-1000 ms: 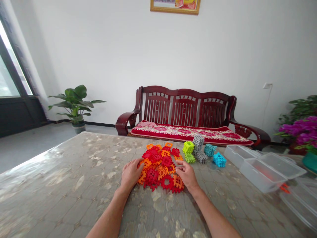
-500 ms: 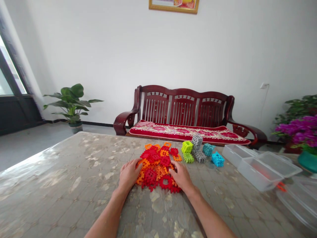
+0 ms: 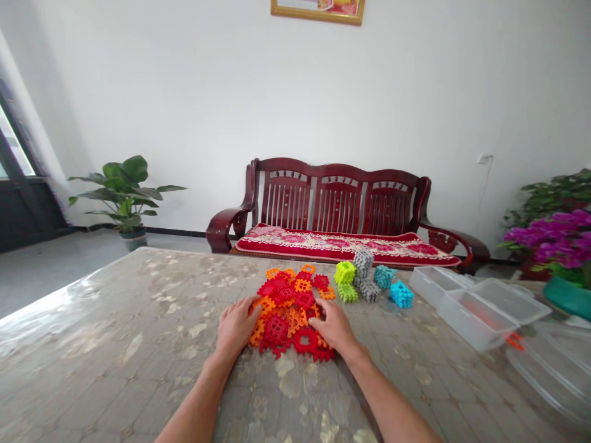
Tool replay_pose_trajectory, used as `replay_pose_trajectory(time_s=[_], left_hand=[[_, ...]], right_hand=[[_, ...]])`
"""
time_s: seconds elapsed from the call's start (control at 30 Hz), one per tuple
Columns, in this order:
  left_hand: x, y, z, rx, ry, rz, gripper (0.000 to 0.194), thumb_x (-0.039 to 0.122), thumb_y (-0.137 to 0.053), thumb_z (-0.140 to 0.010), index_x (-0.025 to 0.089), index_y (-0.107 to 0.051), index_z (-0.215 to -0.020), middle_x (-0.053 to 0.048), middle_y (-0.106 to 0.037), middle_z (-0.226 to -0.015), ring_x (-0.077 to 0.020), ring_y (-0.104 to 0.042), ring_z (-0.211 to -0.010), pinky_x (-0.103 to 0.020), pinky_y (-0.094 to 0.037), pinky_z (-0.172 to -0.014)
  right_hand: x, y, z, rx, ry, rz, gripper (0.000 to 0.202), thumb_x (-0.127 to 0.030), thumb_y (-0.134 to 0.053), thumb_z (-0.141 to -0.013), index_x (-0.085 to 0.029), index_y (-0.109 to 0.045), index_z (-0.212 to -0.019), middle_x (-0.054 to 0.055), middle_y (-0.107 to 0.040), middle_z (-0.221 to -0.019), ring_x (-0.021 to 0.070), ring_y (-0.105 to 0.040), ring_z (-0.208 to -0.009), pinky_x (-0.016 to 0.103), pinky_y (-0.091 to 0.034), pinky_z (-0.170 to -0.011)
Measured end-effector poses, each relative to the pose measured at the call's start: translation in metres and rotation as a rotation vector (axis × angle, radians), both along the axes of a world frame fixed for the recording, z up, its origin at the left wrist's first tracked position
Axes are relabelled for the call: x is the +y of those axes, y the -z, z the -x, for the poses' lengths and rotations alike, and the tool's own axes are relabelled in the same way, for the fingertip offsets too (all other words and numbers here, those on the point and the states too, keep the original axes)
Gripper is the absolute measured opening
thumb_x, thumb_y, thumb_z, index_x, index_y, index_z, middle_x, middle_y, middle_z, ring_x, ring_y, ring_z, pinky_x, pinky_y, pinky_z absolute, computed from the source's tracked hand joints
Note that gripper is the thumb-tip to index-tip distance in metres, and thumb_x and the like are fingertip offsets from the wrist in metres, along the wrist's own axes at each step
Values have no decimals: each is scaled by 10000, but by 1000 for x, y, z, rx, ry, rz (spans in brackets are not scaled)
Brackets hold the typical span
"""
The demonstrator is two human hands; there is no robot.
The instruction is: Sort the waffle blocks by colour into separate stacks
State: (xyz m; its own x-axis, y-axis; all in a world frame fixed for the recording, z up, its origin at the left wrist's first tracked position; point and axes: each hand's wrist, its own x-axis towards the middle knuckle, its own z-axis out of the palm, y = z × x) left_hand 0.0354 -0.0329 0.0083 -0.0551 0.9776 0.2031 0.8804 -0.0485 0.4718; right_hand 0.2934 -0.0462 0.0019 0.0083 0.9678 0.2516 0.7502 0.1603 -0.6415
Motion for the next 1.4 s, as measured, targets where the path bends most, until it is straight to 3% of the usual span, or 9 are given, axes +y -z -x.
replay_pose_trajectory(time_s=[0.37, 0.47, 0.63, 0.77, 0.87, 1.0, 1.13, 1.27, 1.4], left_hand=[[0, 1, 0, 1, -4, -8, 382, 393, -388, -920, 314, -637, -1199, 2, -697, -1240, -196, -595, -1194, -354, -374, -1056], [1, 2, 1, 2, 4, 2, 402, 408, -376, -924, 298, -628, -1217, -8, -689, -1255, -207, -585, -1209, -364, -367, -1065], [1, 1, 0, 0, 8, 6, 407, 403, -367, -925, 289, -629, -1215, -15, -684, -1264, -208, -581, -1214, -365, -363, -1072], [0, -1, 0, 2, -1, 11, 403, 400, -372, -926, 296, -628, -1219, -14, -685, -1262, -205, -587, -1200, -362, -361, -1074], [0, -1, 0, 7, -3, 11, 399, 404, -372, -929, 297, -629, -1214, -15, -684, -1266, -203, -584, -1198, -362, -357, -1078], [1, 1, 1, 6, -3, 6, 392, 402, -377, -930, 301, -632, -1210, -8, -683, -1270, -198, -581, -1206, -350, -359, -1076], [1, 1, 1, -1, -2, 1, 393, 399, -378, -928, 302, -631, -1211, -10, -684, -1267, -198, -582, -1211, -359, -358, -1078], [1, 1, 2, -7, 9, 9, 387, 385, -374, -930, 294, -627, -1209, -14, -683, -1268, -195, -581, -1209, -358, -359, -1072], [1, 1, 2, 2, 4, 13, 395, 390, -372, -929, 291, -619, -1221, -14, -682, -1269, -200, -580, -1213, -369, -356, -1072]], right_hand=[[4, 7, -2, 75, 92, 30, 450, -203, -640, -728, -213, -661, -1178, 51, -706, -1077, 179, -663, -862, 285, -498, -836], [3, 5, -3, 54, 57, 25, 431, -248, -632, -752, -199, -660, -1180, 72, -693, -1078, 195, -659, -909, 295, -496, -847], [4, 0, -3, 7, -48, 57, 625, -238, -705, -674, -166, -590, -1284, 111, -639, -1233, 246, -585, -1146, 348, -437, -999], [7, 1, -3, 12, -52, 85, 665, -220, -704, -664, -157, -568, -1312, 118, -620, -1269, 253, -562, -1182, 367, -416, -1028], [7, 3, -3, 37, -31, 68, 629, -239, -706, -670, -172, -589, -1284, 108, -634, -1236, 247, -585, -1133, 355, -449, -978], [6, 6, -2, 103, -27, 51, 489, -257, -661, -722, -190, -640, -1206, 84, -667, -1155, 204, -640, -926, 323, -497, -868], [5, 7, -11, 141, 61, -71, 329, -250, -558, -814, -182, -668, -1117, 76, -678, -1111, 186, -638, -893, 314, -494, -881], [5, 3, -38, -47, 259, -255, 365, -143, -510, -801, -182, -658, -1132, 94, -654, -1158, 230, -560, -1119, 353, -411, -1018], [7, -4, -63, -268, 353, -243, 422, -100, -522, -790, -215, -649, -1175, 82, -618, -1231, 242, -520, -1150, 336, -393, -1008]])
